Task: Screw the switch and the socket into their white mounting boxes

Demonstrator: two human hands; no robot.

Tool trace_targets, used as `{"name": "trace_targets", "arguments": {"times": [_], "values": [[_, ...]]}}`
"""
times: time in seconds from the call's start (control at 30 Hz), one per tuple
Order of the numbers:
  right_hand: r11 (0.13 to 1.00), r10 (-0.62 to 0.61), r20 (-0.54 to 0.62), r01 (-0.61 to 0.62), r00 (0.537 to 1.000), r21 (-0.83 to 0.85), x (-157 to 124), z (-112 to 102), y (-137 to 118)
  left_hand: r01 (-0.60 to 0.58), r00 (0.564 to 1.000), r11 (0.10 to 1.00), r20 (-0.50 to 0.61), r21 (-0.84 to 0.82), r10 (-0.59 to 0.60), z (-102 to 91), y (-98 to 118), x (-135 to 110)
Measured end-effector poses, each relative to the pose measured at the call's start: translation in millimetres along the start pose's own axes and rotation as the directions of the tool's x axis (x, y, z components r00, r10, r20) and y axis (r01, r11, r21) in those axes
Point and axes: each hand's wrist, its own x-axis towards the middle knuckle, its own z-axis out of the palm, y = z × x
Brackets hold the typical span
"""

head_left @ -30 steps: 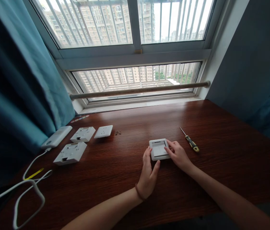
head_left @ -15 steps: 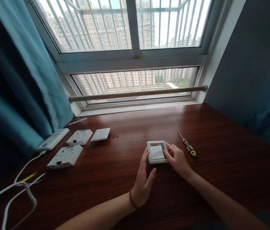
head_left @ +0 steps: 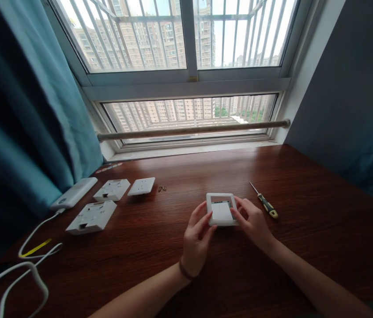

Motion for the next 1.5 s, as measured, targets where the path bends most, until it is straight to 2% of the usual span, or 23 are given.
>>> {"name": "trace_targets", "arguments": {"times": [0.1, 0.2, 0.37, 0.5, 0.6, 0.67, 0.73, 0.8, 0.87, 1.0, 1.1, 1.5], "values": [[1.0, -0.016, -0.045, 0.017, 0.999, 0.014, -1.9, 1.8, -0.1, -0.035, 0.999, 0.998, -0.01, 0.044, 0.036, -3.0, -3.1, 5.1], [0.989, -0.143, -0.023, 0.142, 0.989, -0.032, -3.4, 2.0, -2.3, -0.081, 0.997, 0.994, 0.018, 0.075, 0.08, -5.2, -5.4, 9.0], [0.883, -0.437, 0.09, 0.446, 0.895, -0.145, -5.4, -1.4, -10.5, -0.232, 0.973, 0.964, 0.049, 0.131, 0.227, -9.5, -5.1, 12.2], [0.849, -0.479, 0.134, 0.496, 0.868, -0.182, -0.1, -8.3, -13.7, -0.355, 0.933, 0.921, 0.116, 0.16, 0.339, -11.9, -5.2, 15.2], [0.846, -0.447, 0.219, 0.489, 0.867, -0.213, 16.7, -17.9, -4.7, -0.378, 0.917, 0.911, 0.201, 0.166, 0.344, -11.7, -10.9, 23.1], [0.866, -0.376, 0.232, 0.429, 0.897, -0.256, 33.2, -24.4, 8.9, -0.365, 0.911, 0.916, 0.269, 0.169, 0.313, -11.6, -16.3, 30.7], [0.898, -0.238, 0.221, 0.301, 0.946, -0.32, 49.7, -28.4, 26.0, -0.354, 0.89, 0.919, 0.366, 0.175, 0.273, -12.3, -21.0, 38.2], [0.902, -0.183, 0.231, 0.256, 0.956, -0.347, 61.8, -28.9, 42.2, -0.339, 0.854, 0.923, 0.47, 0.18, 0.222, -13.7, -24.2, 43.6], [0.901, -0.145, 0.236, 0.227, 0.961, -0.371, 67.8, -26.1, 53.9, -0.303, 0.838, 0.935, 0.519, 0.184, 0.169, -15.4, -26.1, 45.9], [0.887, -0.074, 0.238, 0.173, 0.968, -0.427, 66.7, -17.1, 62.4, -0.189, 0.847, 0.965, 0.528, 0.18, 0.068, -17.7, -29.8, 44.2], [0.866, -0.03, 0.235, 0.143, 0.972, -0.48, 63.4, -13.4, 63.7, -0.132, 0.851, 0.98, 0.524, 0.149, 0.035, -17.8, -32.5, 42.7], [0.739, 0.02, 0.181, 0.107, 0.983, -0.665, 57.5, -19.9, 75.1, -0.126, 0.861, 0.975, 0.508, 0.185, 0.014, -18.1, -31.3, 43.4]]}}
